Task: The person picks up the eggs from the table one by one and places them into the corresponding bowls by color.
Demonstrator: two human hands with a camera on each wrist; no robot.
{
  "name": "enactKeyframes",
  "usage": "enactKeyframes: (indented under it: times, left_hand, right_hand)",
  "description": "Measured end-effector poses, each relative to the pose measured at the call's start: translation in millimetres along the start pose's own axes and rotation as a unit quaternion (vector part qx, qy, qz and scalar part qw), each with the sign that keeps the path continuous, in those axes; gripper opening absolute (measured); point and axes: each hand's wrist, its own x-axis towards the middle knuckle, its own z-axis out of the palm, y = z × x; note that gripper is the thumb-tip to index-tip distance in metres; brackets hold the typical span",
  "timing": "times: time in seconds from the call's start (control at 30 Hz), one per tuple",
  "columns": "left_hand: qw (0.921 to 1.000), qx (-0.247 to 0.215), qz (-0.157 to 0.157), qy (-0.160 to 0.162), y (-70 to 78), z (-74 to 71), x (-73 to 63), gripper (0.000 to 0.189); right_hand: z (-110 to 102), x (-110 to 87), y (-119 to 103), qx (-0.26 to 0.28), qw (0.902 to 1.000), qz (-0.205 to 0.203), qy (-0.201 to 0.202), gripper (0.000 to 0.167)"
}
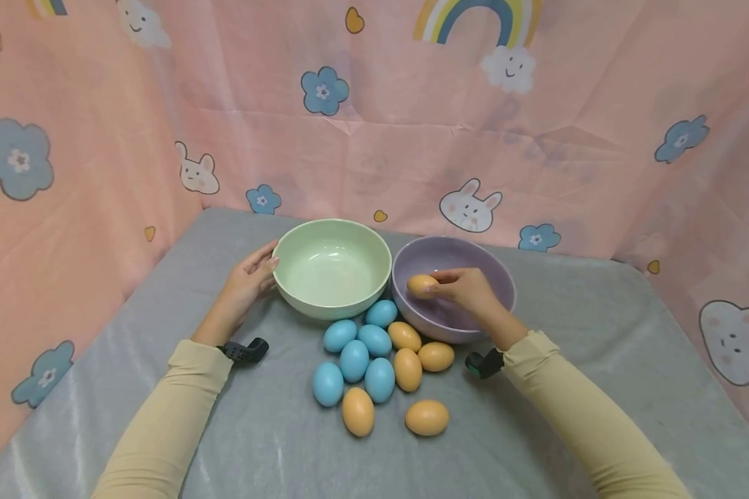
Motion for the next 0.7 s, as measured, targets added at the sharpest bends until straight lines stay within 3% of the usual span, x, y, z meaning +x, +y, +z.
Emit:
enactKeyframes:
  times: [0.7]
  left_hand:
    - [1.0000, -0.001, 0.005, -0.002, -2.0, 0.2, 1.1, 0.057]
  right_hand:
    - [3.3, 0.8, -3.5, 0.000, 0.9994, 0.033, -0.014, 0.055]
